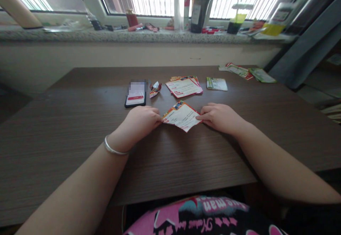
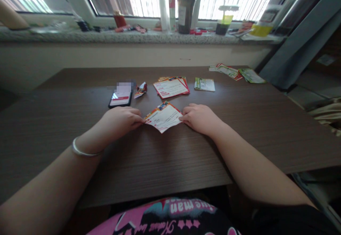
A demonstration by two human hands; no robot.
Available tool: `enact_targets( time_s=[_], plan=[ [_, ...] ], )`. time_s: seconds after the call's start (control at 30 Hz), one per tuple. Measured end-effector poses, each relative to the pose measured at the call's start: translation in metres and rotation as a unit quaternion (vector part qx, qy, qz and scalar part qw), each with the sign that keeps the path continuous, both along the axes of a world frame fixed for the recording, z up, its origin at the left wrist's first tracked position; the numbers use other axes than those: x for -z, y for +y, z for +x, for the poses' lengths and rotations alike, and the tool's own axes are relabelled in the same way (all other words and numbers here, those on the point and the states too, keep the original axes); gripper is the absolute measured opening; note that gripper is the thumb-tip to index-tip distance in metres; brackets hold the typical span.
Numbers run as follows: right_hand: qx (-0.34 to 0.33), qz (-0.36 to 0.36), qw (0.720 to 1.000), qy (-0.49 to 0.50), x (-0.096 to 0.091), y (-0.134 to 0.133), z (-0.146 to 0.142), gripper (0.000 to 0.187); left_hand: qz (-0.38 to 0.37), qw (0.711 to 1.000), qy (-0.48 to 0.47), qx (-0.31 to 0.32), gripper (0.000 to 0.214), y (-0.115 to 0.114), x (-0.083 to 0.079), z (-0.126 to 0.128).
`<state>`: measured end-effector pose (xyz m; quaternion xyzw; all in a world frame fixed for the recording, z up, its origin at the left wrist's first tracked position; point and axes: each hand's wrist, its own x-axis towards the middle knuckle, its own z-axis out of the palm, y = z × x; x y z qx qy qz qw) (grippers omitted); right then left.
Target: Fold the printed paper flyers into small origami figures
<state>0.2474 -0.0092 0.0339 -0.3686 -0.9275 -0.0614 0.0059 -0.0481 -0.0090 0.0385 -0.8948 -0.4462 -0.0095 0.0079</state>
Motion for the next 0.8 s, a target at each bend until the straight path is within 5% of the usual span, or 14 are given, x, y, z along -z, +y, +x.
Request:
enact_targets(
  time_s=[0.47,0.8],
  plan=[
    [0.114,-0.041,0.991,0.065,0.007,0.0,0.001,0.027,0.004,1.0,0.008,0.003,0.026,0.003,0.005,0.0],
    [0.257,-0.104,0.948,0.158,0.016,0.007,-0.005,0.036,0.076,0.992,-0.041,-0.096,0.047,0.0,0.02,0.026]
  ],
)
